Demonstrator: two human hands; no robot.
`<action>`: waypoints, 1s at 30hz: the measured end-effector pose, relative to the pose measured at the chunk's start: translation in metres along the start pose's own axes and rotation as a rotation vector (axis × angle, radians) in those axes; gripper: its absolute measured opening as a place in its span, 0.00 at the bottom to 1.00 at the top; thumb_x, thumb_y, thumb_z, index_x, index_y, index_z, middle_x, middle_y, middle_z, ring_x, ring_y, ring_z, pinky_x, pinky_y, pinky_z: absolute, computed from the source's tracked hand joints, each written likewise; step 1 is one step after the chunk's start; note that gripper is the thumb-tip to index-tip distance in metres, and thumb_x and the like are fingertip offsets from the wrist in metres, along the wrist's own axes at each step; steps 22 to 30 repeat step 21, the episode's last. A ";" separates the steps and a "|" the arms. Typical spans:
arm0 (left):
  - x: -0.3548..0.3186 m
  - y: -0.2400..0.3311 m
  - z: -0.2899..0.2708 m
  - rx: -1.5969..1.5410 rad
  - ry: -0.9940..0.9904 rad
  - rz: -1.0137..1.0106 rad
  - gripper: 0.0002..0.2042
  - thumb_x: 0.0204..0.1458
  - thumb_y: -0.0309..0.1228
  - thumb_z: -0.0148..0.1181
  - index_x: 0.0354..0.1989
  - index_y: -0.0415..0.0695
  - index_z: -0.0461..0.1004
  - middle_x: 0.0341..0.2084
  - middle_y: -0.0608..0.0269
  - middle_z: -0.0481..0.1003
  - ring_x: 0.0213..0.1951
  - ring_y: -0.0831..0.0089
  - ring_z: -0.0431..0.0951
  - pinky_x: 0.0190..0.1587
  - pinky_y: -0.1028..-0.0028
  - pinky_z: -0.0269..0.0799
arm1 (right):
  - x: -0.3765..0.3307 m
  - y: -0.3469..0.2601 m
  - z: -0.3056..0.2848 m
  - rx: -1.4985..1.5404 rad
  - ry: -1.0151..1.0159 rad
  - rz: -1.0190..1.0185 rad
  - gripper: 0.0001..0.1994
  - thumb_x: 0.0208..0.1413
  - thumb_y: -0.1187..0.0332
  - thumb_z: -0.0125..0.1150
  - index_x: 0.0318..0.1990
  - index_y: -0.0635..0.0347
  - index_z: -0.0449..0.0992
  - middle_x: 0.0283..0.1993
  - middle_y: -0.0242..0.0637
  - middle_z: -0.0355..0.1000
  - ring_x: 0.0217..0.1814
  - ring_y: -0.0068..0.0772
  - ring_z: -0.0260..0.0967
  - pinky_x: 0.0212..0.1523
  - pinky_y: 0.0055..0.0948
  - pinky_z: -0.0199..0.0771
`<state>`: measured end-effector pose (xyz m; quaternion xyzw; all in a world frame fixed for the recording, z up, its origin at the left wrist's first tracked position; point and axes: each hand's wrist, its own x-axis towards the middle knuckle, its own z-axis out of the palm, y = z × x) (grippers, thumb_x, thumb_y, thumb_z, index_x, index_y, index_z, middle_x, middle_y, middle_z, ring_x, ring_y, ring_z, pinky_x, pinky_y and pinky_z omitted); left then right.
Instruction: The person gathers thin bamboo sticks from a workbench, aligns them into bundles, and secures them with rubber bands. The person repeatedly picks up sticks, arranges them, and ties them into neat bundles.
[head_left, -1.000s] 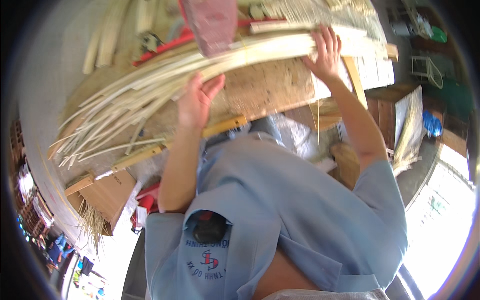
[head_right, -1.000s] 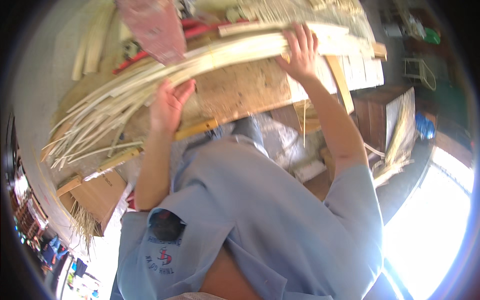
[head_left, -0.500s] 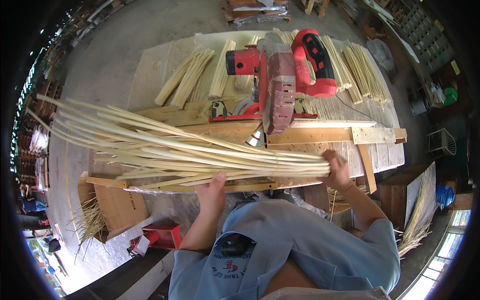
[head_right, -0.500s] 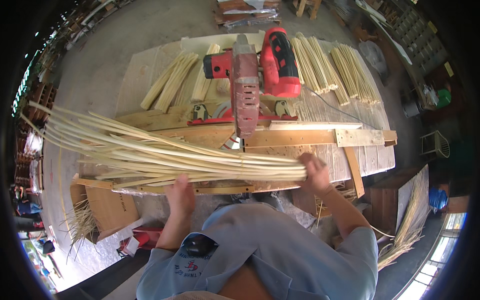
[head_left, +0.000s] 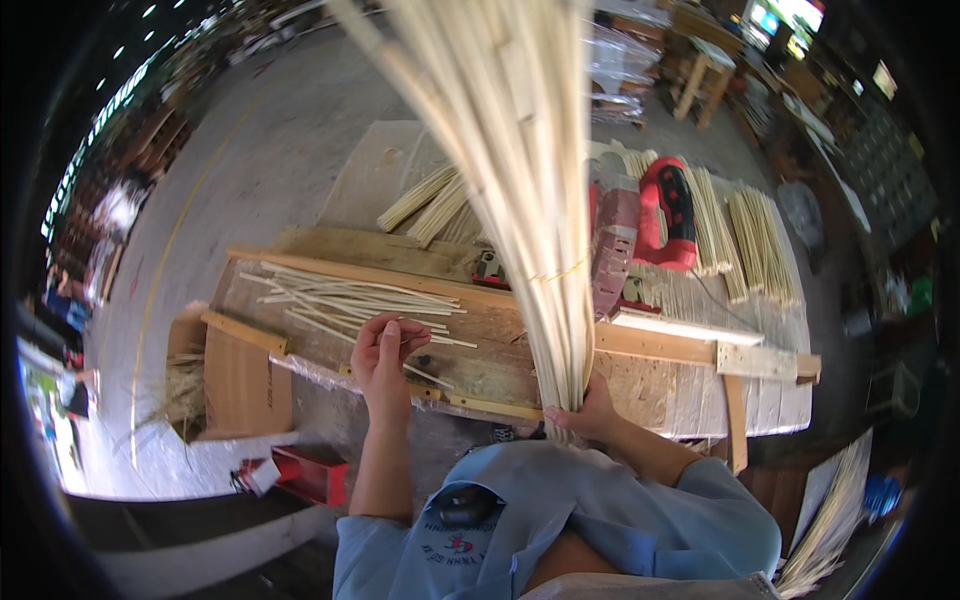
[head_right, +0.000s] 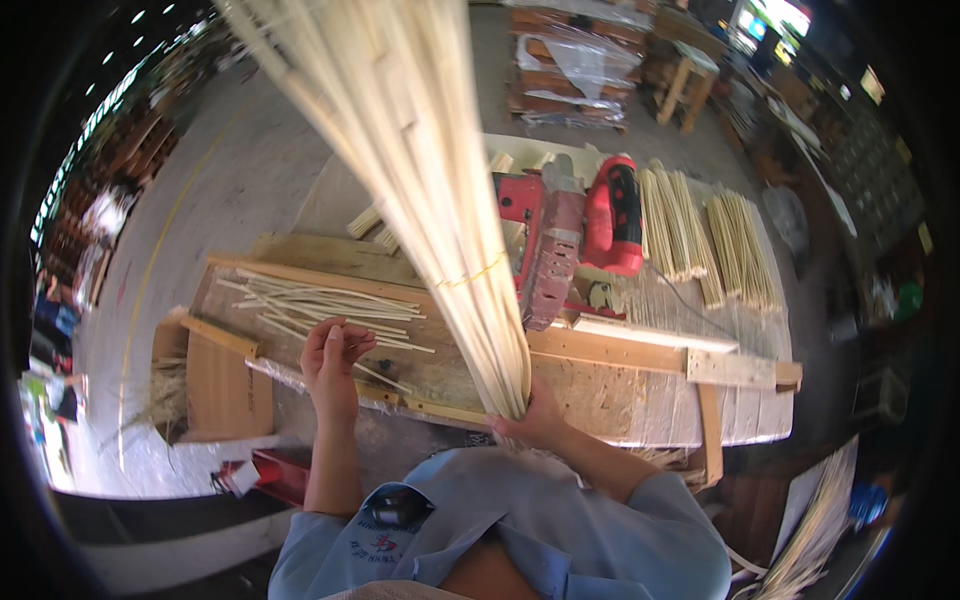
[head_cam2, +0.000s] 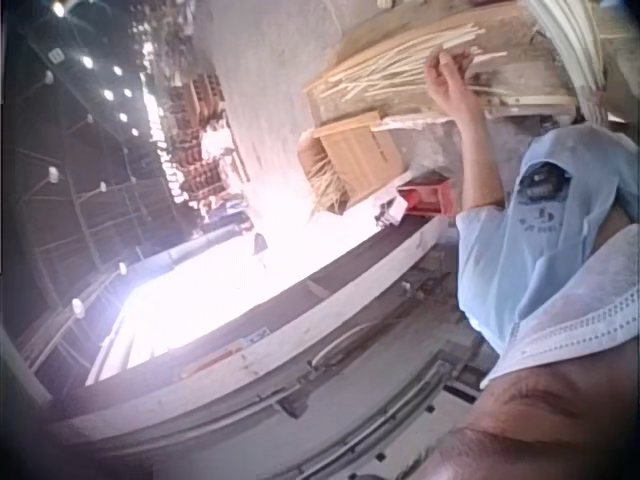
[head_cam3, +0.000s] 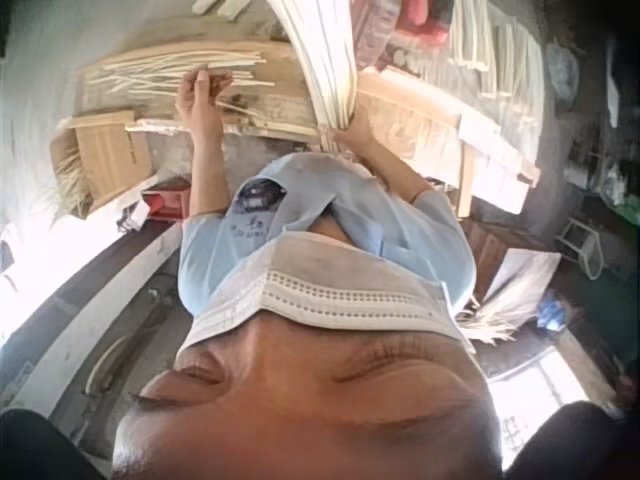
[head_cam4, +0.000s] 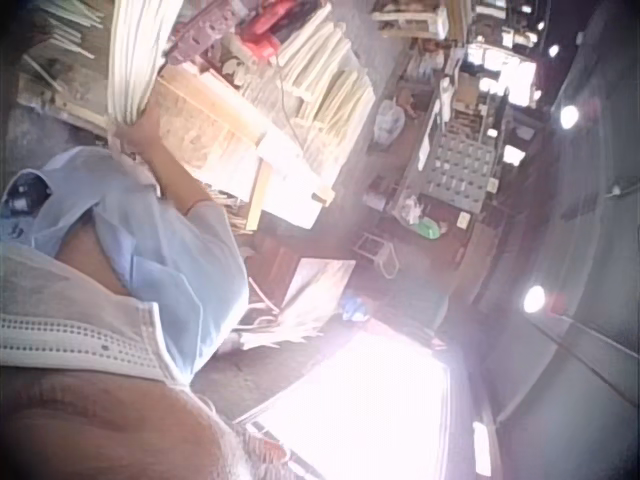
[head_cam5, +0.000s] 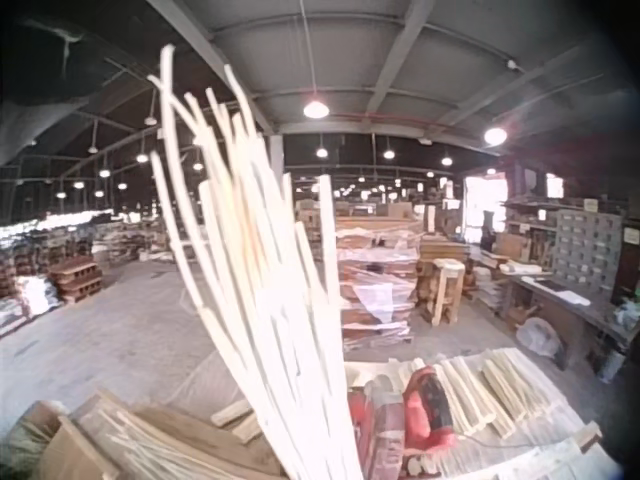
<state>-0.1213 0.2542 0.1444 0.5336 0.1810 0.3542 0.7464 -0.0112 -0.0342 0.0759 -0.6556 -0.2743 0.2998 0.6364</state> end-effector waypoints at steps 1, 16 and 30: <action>-0.001 0.001 0.001 0.031 0.014 -0.020 0.11 0.69 0.29 0.50 0.51 0.34 0.70 0.36 0.52 0.79 0.40 0.66 0.82 0.45 0.68 0.82 | 0.002 0.000 -0.002 0.051 0.000 -0.038 0.28 0.45 0.73 0.74 0.55 0.64 0.71 0.44 0.37 0.77 0.44 0.26 0.75 0.46 0.30 0.78; 0.249 -0.104 -0.006 1.306 -0.361 0.112 0.30 0.47 0.49 0.72 0.55 0.45 0.73 0.62 0.52 0.67 0.63 0.48 0.64 0.65 0.49 0.61 | 0.070 -0.065 0.087 0.332 0.246 -0.261 0.28 0.46 0.70 0.71 0.55 0.69 0.68 0.44 0.42 0.75 0.46 0.34 0.76 0.50 0.37 0.78; 0.350 -0.157 0.006 1.809 -0.651 -0.245 0.50 0.48 0.66 0.63 0.76 0.52 0.55 0.78 0.49 0.33 0.77 0.43 0.31 0.72 0.37 0.42 | 0.115 -0.070 0.131 0.218 0.449 -0.311 0.29 0.47 0.67 0.69 0.56 0.69 0.67 0.46 0.45 0.75 0.46 0.39 0.76 0.50 0.39 0.78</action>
